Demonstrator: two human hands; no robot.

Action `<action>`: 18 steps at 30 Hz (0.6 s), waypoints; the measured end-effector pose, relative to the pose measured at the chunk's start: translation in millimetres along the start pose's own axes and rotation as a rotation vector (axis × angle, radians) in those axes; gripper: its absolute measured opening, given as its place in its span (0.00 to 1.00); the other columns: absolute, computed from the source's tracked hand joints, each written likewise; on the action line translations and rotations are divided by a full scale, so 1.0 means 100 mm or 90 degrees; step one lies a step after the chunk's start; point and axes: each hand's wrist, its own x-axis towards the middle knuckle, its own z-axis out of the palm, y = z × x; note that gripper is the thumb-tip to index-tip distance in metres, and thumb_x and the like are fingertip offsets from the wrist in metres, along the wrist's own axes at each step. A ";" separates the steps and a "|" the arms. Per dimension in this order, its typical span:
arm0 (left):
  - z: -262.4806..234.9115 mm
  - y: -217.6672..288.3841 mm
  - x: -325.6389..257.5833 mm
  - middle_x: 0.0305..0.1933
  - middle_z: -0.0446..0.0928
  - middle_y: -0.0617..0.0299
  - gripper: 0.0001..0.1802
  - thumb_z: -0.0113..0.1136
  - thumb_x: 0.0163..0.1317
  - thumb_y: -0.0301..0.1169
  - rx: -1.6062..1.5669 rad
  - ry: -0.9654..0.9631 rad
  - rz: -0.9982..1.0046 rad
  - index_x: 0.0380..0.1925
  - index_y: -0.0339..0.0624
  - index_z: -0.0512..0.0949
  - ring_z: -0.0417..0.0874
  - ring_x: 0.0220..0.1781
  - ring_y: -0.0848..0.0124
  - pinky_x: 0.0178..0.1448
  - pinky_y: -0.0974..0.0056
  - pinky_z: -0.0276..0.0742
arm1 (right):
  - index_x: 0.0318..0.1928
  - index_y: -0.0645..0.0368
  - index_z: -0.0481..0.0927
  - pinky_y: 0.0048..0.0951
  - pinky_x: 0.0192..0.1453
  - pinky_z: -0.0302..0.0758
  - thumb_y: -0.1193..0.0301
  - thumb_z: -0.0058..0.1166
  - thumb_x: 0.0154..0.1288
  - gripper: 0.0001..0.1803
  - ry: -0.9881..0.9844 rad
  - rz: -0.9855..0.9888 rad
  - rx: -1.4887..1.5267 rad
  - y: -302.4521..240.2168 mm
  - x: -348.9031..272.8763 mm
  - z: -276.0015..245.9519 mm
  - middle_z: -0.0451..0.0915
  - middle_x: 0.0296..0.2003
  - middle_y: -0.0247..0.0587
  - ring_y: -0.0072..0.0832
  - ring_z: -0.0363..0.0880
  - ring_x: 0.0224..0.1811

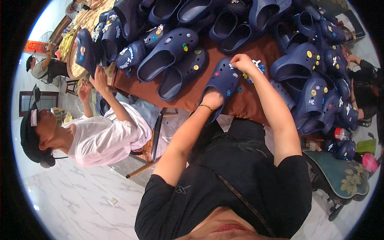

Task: Attaching decorative charms to the holes of blue foam clogs.

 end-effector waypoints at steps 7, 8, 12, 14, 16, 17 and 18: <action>0.09 -0.07 0.02 0.29 0.78 0.43 0.14 0.45 0.50 0.30 0.045 -0.009 0.057 0.19 0.36 0.80 0.80 0.33 0.52 0.42 0.54 0.75 | 0.27 0.61 0.77 0.34 0.39 0.73 0.70 0.55 0.45 0.08 0.075 -0.080 -0.197 -0.10 -0.08 0.10 0.79 0.27 0.47 0.37 0.79 0.33; 0.12 -0.08 0.02 0.28 0.77 0.43 0.14 0.45 0.50 0.30 0.031 0.007 0.053 0.19 0.35 0.80 0.80 0.33 0.52 0.42 0.54 0.75 | 0.27 0.61 0.76 0.35 0.39 0.73 0.70 0.55 0.45 0.08 0.092 -0.077 -0.206 -0.10 -0.09 0.11 0.79 0.27 0.48 0.40 0.79 0.33; 0.01 -0.01 -0.01 0.29 0.78 0.43 0.14 0.46 0.49 0.31 -0.046 0.085 0.004 0.18 0.35 0.79 0.80 0.33 0.51 0.42 0.53 0.75 | 0.27 0.61 0.74 0.35 0.39 0.73 0.70 0.55 0.45 0.09 0.095 -0.083 -0.183 -0.08 -0.09 0.12 0.78 0.27 0.48 0.40 0.78 0.33; 0.04 -0.05 0.03 0.29 0.77 0.42 0.14 0.47 0.49 0.31 -0.021 0.017 0.018 0.19 0.34 0.79 0.79 0.34 0.50 0.42 0.53 0.74 | 0.27 0.61 0.74 0.36 0.39 0.73 0.70 0.55 0.45 0.08 0.087 -0.068 -0.175 -0.06 -0.05 0.17 0.78 0.27 0.48 0.41 0.78 0.33; -0.01 -0.06 0.04 0.30 0.77 0.41 0.13 0.47 0.48 0.31 0.006 -0.050 0.023 0.20 0.34 0.79 0.79 0.34 0.50 0.43 0.52 0.74 | 0.27 0.61 0.75 0.35 0.39 0.73 0.69 0.55 0.45 0.09 0.084 -0.103 -0.183 -0.04 -0.05 0.17 0.78 0.26 0.48 0.40 0.78 0.33; -0.05 -0.04 0.01 0.29 0.77 0.42 0.13 0.48 0.49 0.32 -0.041 -0.015 0.007 0.21 0.34 0.79 0.79 0.33 0.50 0.41 0.53 0.74 | 0.27 0.61 0.75 0.35 0.39 0.73 0.69 0.55 0.45 0.09 0.099 -0.079 -0.146 -0.05 -0.09 0.17 0.78 0.26 0.47 0.39 0.78 0.33; -0.10 -0.02 -0.01 0.28 0.77 0.43 0.14 0.49 0.49 0.33 -0.087 0.024 -0.006 0.22 0.34 0.79 0.79 0.31 0.50 0.39 0.53 0.74 | 0.26 0.61 0.75 0.35 0.39 0.73 0.69 0.55 0.46 0.09 0.116 -0.056 -0.109 -0.08 -0.13 0.17 0.78 0.26 0.47 0.39 0.78 0.33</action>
